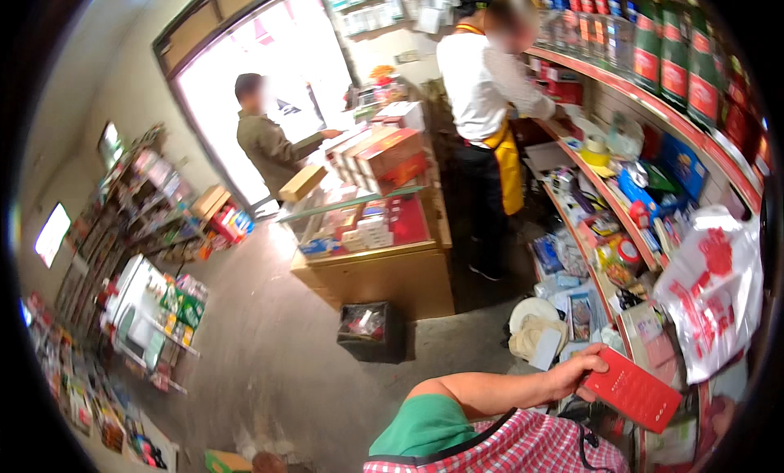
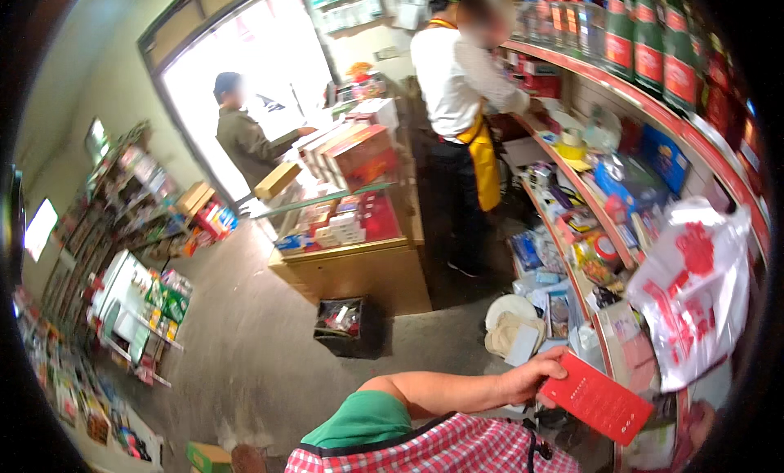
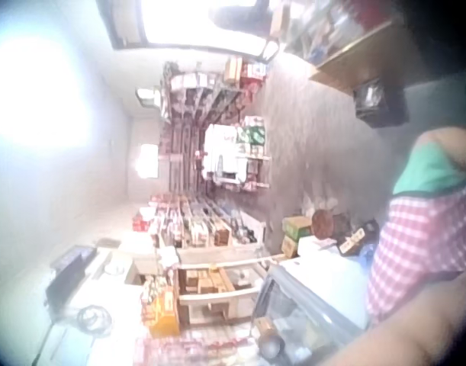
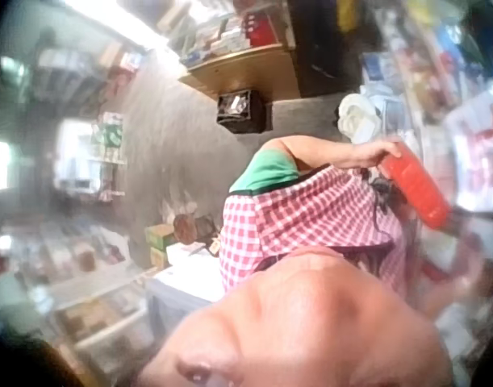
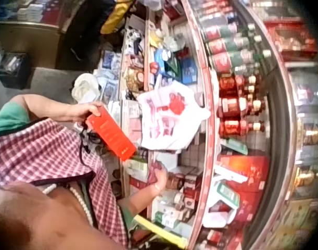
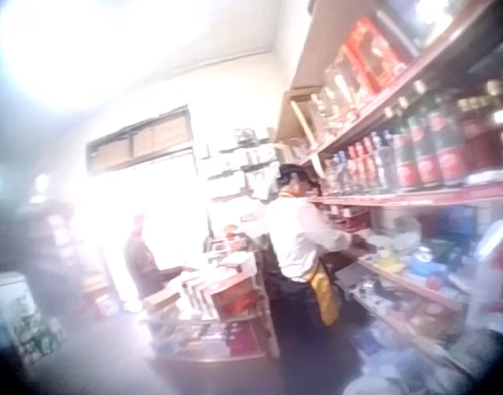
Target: The person wipes the surfaces of various packaged goods on a store shelf using a pink cloth. They handle boxes, a cylindrical tin, and a plastic jar one at a time, wiping them and returning them to the shelf.
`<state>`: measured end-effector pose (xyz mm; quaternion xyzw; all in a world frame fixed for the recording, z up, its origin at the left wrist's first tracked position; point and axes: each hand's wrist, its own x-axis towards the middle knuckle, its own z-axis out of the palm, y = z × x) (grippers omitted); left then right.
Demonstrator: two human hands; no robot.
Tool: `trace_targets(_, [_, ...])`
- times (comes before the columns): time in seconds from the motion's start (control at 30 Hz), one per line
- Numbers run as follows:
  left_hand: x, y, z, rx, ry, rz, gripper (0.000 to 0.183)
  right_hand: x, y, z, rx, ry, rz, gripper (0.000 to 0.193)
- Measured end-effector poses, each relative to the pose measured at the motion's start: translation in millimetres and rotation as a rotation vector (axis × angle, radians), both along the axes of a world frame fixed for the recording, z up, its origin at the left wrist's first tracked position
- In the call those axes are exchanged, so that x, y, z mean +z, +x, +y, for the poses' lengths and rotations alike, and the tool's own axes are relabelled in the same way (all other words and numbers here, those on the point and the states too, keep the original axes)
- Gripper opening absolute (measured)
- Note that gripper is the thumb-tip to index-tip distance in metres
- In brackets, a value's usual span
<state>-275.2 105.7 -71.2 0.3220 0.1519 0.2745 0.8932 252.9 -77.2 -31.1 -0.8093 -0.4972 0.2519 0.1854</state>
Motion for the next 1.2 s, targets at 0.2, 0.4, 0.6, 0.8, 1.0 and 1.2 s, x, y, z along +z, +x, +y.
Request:
trace_targets(0.2, [-5.5, -1.2, 1.9, -0.018, -0.084, 0.108, 0.052, -7.0, -99.8, 25.8, -0.053, 0.301, -0.567, 0.013])
trace_targets(0.4, [9.7, 9.1, 3.3, -0.149, -0.059, 0.083, 0.061, -1.6, -126.9, 23.2, -0.281, 0.322, -0.698, 0.041])
trace_targets(0.6, [25.7, 41.0, -9.4, -0.212, -0.009, 0.119, 0.062, 10.0, -143.7, 23.7, -0.293, 0.235, -0.736, 0.036])
trace_targets(0.8, [30.0, 71.1, -21.4, -0.249, -0.033, 0.131, 0.061, 9.7, -119.8, 9.8, -0.382, 0.35, -0.517, 0.04])
trace_targets(1.0, [29.0, 87.6, -32.9, -0.142, -0.067, 0.094, 0.062, 40.2, -120.4, -39.9, -0.476, 0.487, -0.573, 0.038])
trace_targets(1.2, [20.5, 94.8, -31.8, -0.155, -0.026, 0.107, 0.067, 34.6, -107.7, -47.2, -0.575, 0.148, -0.487, 0.035])
